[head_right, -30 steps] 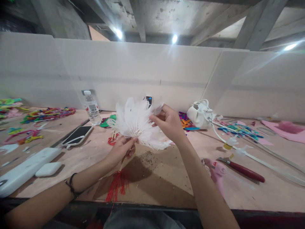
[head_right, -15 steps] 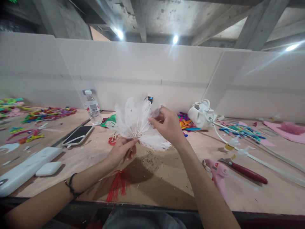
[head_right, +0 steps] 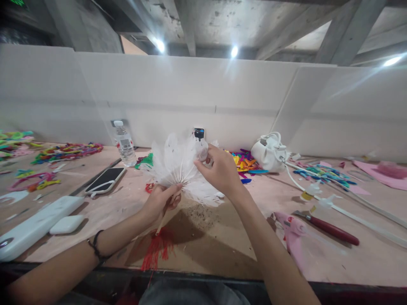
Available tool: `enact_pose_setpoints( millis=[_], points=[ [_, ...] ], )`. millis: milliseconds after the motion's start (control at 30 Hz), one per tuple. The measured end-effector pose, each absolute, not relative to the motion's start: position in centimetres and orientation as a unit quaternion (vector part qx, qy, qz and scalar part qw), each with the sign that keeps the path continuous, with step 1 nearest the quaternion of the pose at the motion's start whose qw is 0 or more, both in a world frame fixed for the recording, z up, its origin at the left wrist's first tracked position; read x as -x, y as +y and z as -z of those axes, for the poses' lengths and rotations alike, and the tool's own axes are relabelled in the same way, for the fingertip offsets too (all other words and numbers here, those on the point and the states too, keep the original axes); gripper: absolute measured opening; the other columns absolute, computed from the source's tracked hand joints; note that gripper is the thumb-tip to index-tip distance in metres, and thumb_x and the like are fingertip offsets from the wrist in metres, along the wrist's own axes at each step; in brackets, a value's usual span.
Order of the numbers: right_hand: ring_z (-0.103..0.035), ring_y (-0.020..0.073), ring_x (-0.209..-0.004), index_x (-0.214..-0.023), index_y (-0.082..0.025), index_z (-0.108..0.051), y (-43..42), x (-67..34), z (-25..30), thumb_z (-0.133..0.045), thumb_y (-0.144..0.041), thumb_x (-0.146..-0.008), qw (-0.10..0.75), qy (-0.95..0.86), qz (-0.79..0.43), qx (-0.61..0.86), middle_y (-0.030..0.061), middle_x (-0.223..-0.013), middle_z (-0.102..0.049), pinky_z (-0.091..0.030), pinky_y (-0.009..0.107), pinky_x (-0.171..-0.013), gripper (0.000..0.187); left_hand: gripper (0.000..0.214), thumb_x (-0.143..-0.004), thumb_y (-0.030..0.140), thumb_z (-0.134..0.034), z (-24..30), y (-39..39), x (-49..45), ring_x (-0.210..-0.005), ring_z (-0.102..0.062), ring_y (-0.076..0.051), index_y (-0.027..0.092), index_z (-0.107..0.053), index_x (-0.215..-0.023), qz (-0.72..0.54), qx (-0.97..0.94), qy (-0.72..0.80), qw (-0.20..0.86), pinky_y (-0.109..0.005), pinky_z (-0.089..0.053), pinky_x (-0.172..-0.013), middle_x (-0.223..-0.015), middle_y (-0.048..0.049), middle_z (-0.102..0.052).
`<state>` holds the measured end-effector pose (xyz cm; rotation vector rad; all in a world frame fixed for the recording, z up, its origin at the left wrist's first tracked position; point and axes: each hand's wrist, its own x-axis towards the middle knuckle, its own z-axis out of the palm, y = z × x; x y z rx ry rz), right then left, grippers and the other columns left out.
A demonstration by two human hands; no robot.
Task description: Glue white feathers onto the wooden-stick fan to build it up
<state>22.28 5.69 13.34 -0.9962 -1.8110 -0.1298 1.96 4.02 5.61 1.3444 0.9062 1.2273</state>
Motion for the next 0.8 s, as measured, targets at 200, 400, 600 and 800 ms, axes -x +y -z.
enact_pose_setpoints(
  millis=[200,400,600,800],
  points=[
    [-0.049,0.0170,-0.063,-0.081,-0.021,-0.064,5.7,-22.1,-13.2,-0.071,-0.027,-0.087,0.495,-0.766,0.090,0.400,-0.0003,-0.072,-0.058,-0.036,0.032,-0.062,0.011,0.050,-0.079,0.050,-0.074,-5.8,4.1,-2.2,-0.035,-0.036,-0.008,0.023,-0.045,-0.048,-0.520,-0.551,0.414,0.505,-0.023,-0.021,-0.039,-0.039,0.0052,-0.042],
    [-0.057,0.0243,-0.082,-0.081,-0.022,-0.062,6.0,-22.5,-13.3,-0.076,-0.029,-0.087,0.501,-0.768,0.107,0.384,0.0031,-0.078,-0.062,-0.043,0.036,-0.071,0.016,0.044,-0.078,0.046,-0.072,-6.6,3.6,-2.4,-0.035,-0.028,-0.006,0.024,-0.043,-0.053,-0.519,-0.549,0.439,0.486,-0.022,-0.020,-0.039,-0.038,0.0087,-0.036],
    [-0.053,0.0256,-0.082,-0.072,-0.026,-0.052,6.0,-23.1,-14.0,-0.073,-0.030,-0.091,0.526,-0.760,0.117,0.363,0.0024,-0.072,-0.062,-0.045,0.040,-0.079,0.029,0.042,-0.076,0.048,-0.070,-6.8,3.1,-2.4,-0.035,-0.029,-0.007,0.025,-0.043,-0.053,-0.508,-0.566,0.451,0.468,-0.023,-0.019,-0.039,-0.037,0.0089,-0.036],
    [-0.061,0.0298,-0.105,-0.077,-0.027,-0.065,6.7,-23.8,-14.0,-0.074,-0.033,-0.089,0.580,-0.724,0.060,0.369,0.0059,-0.101,-0.073,-0.045,0.048,-0.099,0.016,0.046,-0.078,0.050,-0.068,-6.9,2.7,-2.2,-0.035,-0.029,-0.009,0.025,-0.045,-0.047,-0.486,-0.591,0.460,0.451,-0.025,-0.019,-0.040,-0.035,0.0075,-0.035]
  ],
)
